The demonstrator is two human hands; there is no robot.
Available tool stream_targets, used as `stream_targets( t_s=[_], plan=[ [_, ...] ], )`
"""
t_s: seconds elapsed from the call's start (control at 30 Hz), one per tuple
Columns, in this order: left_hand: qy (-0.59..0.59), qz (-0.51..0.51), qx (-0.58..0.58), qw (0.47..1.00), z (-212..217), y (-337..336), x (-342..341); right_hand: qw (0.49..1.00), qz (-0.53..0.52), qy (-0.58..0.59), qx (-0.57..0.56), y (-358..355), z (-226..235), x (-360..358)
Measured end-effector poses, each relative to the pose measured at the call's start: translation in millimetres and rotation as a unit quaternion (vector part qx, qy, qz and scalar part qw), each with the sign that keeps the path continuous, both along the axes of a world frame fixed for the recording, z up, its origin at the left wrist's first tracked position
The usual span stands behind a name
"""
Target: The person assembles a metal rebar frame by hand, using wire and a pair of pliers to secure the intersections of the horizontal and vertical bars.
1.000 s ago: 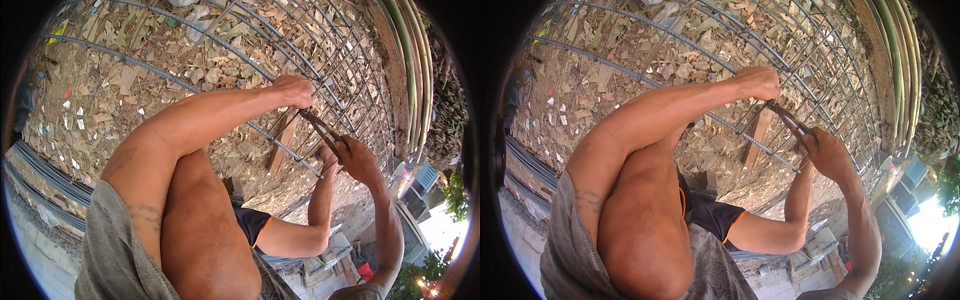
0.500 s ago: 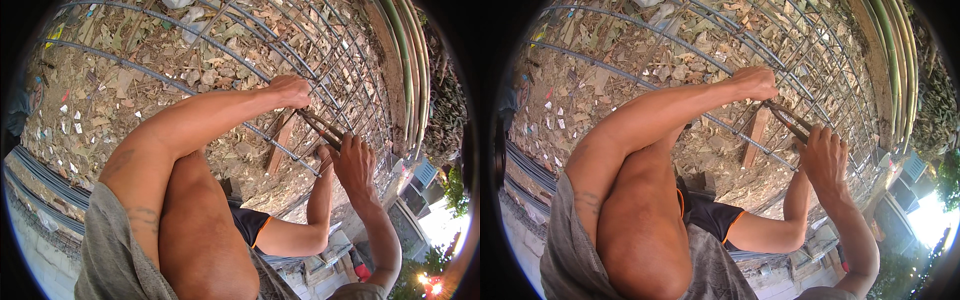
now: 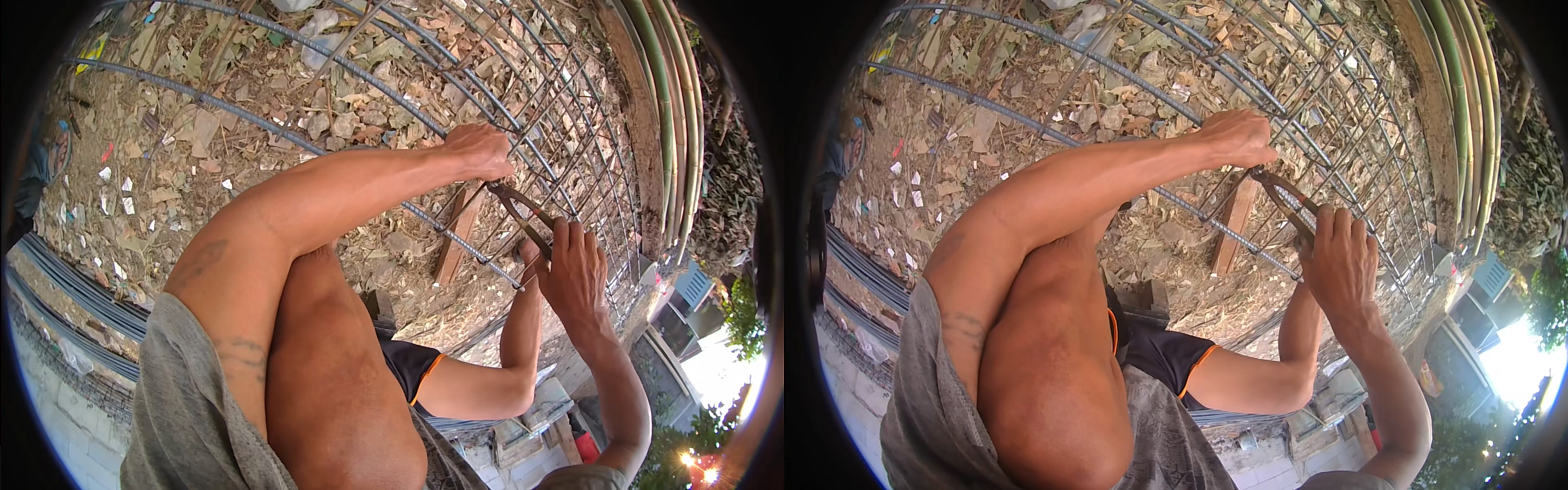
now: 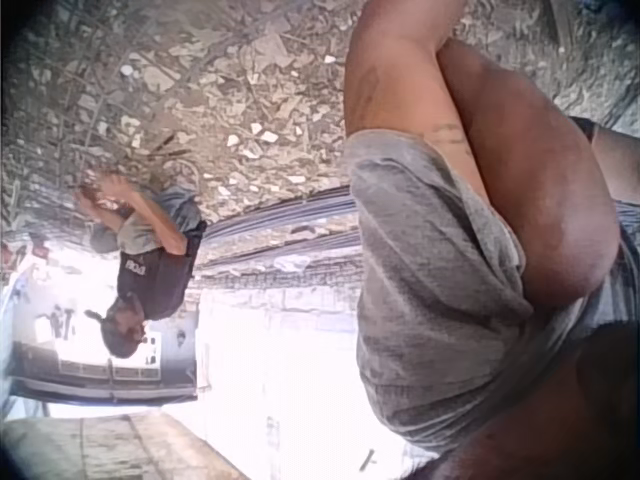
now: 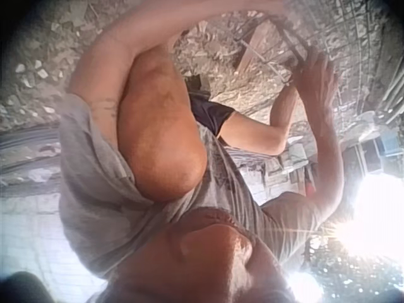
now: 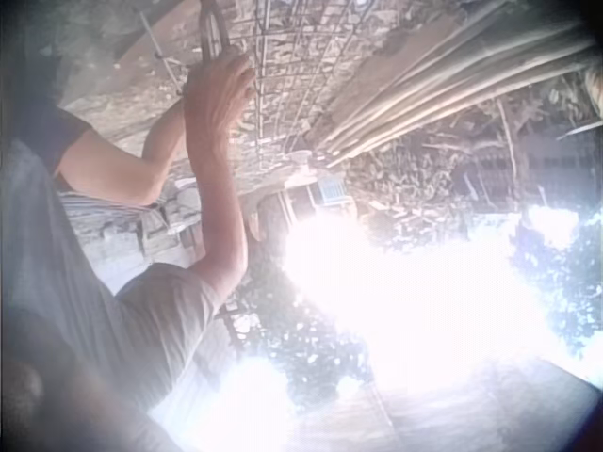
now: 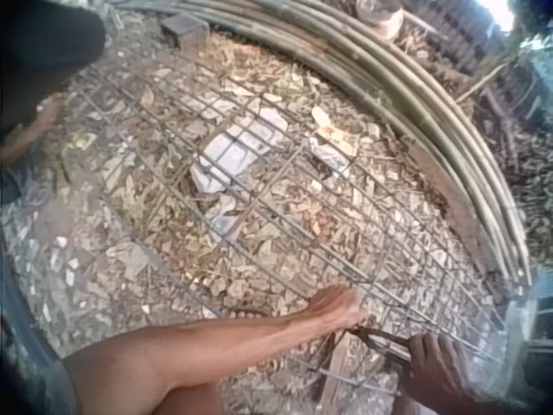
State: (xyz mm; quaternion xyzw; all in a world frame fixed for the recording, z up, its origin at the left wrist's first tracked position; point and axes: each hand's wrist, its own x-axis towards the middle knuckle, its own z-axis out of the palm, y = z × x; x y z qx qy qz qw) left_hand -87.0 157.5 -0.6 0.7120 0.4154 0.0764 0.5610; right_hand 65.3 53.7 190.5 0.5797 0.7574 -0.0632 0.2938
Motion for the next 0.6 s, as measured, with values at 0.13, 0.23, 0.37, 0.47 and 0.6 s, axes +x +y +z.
stream_targets(
  t_s=[0.13, 0.23, 0.37, 0.47, 0.6],
  plan=[
    [0.000, -0.003, 0.007, 1.000, 1, 1, -1, 0.985, 0.133, -0.101, 0.053, -8, -4, 5],
    [-0.007, -0.006, 0.021, 1.000, 1, 0, -2, 0.989, -0.080, -0.037, -0.120, 19, -1, 14],
    [-0.024, 0.000, 0.030, 0.999, -2, -3, 1, 0.708, -0.588, 0.217, -0.326, 12, -3, 28],
    [-0.033, -0.002, 0.055, 0.998, -11, -2, 1, 0.850, -0.402, 0.196, -0.277, 10, -3, 16],
    [-0.010, 0.022, 0.015, 1.000, -5, -1, 3, 0.976, -0.140, 0.084, -0.146, 8, 5, 0]
  ],
)
